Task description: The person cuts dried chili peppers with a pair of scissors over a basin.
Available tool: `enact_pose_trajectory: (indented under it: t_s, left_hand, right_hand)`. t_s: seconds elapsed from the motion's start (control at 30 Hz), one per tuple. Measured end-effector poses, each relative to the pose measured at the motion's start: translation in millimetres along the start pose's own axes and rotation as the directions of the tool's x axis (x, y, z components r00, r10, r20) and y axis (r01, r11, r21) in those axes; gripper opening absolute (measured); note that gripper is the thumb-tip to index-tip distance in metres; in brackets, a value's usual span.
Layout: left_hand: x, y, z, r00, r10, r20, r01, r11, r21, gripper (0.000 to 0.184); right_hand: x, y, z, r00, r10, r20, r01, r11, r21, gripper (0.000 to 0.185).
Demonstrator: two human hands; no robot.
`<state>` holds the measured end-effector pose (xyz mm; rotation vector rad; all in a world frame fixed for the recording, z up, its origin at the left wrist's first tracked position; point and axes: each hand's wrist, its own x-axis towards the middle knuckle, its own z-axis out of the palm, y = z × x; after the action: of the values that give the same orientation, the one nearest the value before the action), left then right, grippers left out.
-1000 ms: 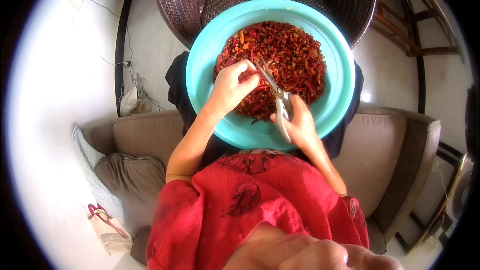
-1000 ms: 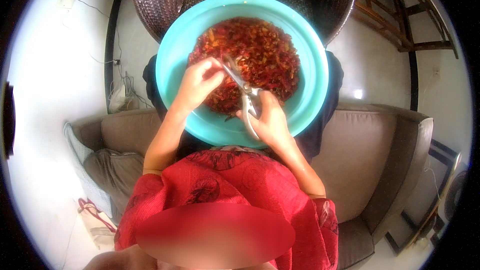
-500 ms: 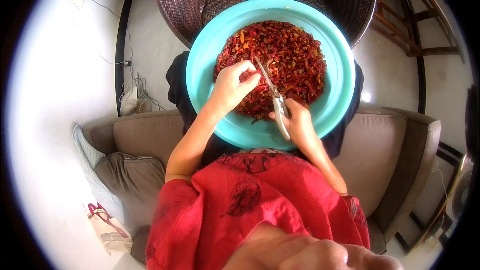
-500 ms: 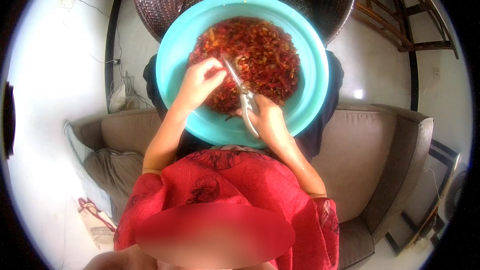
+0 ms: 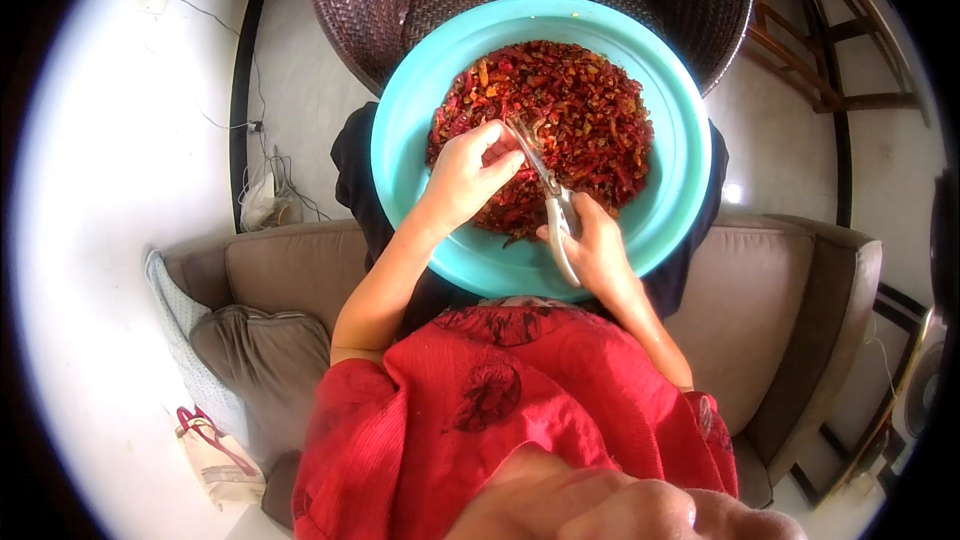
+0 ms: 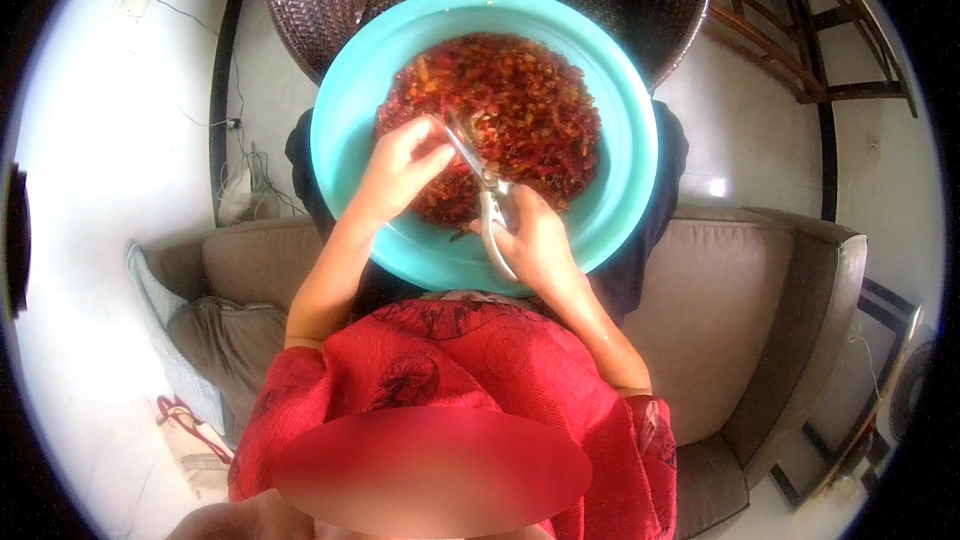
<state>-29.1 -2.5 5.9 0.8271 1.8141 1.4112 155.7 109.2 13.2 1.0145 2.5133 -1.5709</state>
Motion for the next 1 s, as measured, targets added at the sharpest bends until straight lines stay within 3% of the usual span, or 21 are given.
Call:
enact_pose_trajectory:
  t_s: [0.17, 0.23, 0.37, 0.47, 0.53, 0.73, 0.8, 1.0]
  left_hand:
    - [-0.1, -4.6, -3.3, 0.998, -0.059, 0.013, 0.059, 0.998, -0.014, 0.011]
    - [0.9, -7.3, -3.8, 1.0, -0.006, -0.012, 0.007, 0.998, 0.06, 0.011]
    - [0.1, -3.4, -3.6, 0.999, -0.04, -0.033, 0.044, 0.991, 0.13, 0.01]
    - [0.7, -5.0, -2.1, 0.995, 0.022, -0.101, -0.011, 0.994, 0.106, 0.008]
    - [-0.2, -5.4, -1.6, 0.997, 0.004, -0.08, -0.005, 1.0, -0.016, 0.008]
    - [-1.4, -2.9, 1.5, 1.0, -0.021, 0.006, 0.021, 1.0, -0.018, 0.007]
    - [-1.5, -2.2, 2.2, 1.0, 0.009, -0.01, -0.009, 1.0, -0.01, 0.007]
    - [-1.5, -5.3, 1.9, 1.0, 0.005, -0.01, -0.005, 1.0, -0.025, 0.007]
  right_hand:
    - [2.3, 1.8, -0.9, 1.0, 0.022, 0.012, -0.022, 1.0, 0.019, 0.041]
    - [3.3, 3.4, -1.8, 0.999, 0.033, 0.032, -0.034, 0.999, 0.018, 0.04]
    - [2.9, 2.2, -3.3, 0.994, 0.08, 0.077, -0.081, 0.997, 0.006, 0.045]
    - [0.4, 0.1, -2.7, 0.998, 0.047, 0.038, -0.047, 0.999, -0.02, 0.051]
    - [0.0, 1.4, -2.1, 0.999, 0.03, 0.021, -0.03, 0.999, -0.027, 0.055]
    - [0.6, 2.5, -1.8, 0.998, 0.034, 0.046, -0.034, 0.999, -0.011, 0.06]
    - [0.6, 5.2, -0.2, 0.999, -0.049, -0.008, 0.048, 0.998, -0.046, 0.06]
    - [2.3, 2.0, -1.3, 0.998, -0.055, -0.009, 0.054, 0.996, -0.067, 0.057]
